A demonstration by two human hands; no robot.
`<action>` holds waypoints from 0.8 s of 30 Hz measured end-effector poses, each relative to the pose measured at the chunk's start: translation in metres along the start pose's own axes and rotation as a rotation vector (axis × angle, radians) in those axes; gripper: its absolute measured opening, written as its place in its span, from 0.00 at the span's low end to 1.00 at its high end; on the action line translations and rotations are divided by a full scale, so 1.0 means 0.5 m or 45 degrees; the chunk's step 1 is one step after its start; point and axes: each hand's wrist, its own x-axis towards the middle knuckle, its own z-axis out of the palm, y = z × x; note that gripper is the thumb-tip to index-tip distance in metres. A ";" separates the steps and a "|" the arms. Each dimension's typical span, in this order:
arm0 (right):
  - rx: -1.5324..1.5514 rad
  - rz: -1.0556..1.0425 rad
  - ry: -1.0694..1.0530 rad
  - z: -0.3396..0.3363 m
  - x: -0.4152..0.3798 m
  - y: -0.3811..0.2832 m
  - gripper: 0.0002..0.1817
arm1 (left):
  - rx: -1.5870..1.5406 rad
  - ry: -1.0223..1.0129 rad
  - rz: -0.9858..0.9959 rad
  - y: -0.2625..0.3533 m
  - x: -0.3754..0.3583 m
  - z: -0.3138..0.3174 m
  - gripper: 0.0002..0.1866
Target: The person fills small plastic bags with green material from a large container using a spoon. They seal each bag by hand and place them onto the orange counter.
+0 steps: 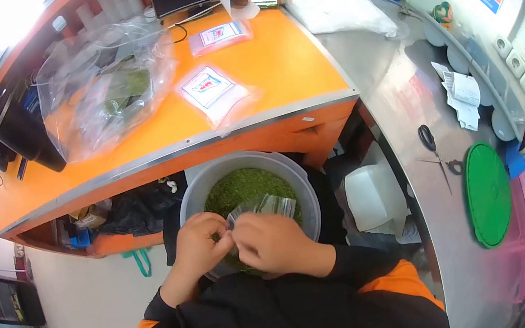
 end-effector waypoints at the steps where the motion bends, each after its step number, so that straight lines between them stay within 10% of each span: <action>1: -0.116 -0.126 -0.081 0.002 -0.004 0.001 0.06 | -0.079 -0.063 0.014 0.003 0.001 -0.007 0.05; 5: -0.339 -0.203 -0.424 -0.006 -0.010 0.010 0.08 | -0.012 -0.163 -0.008 -0.012 -0.014 0.001 0.07; 10: -0.109 -0.155 -0.556 -0.022 -0.006 -0.004 0.08 | -0.835 -0.247 -0.051 -0.021 0.003 -0.009 0.19; 15: 0.136 -0.163 -0.477 -0.029 0.001 -0.026 0.10 | -0.588 -0.784 0.015 -0.030 0.018 -0.053 0.33; 19: 0.419 0.141 0.025 -0.052 0.014 0.010 0.12 | -1.311 -0.282 -0.130 -0.095 -0.015 -0.072 0.34; 24: -0.298 0.441 -0.753 0.019 0.008 0.073 0.11 | -2.314 0.049 -0.352 -0.119 -0.041 -0.082 0.47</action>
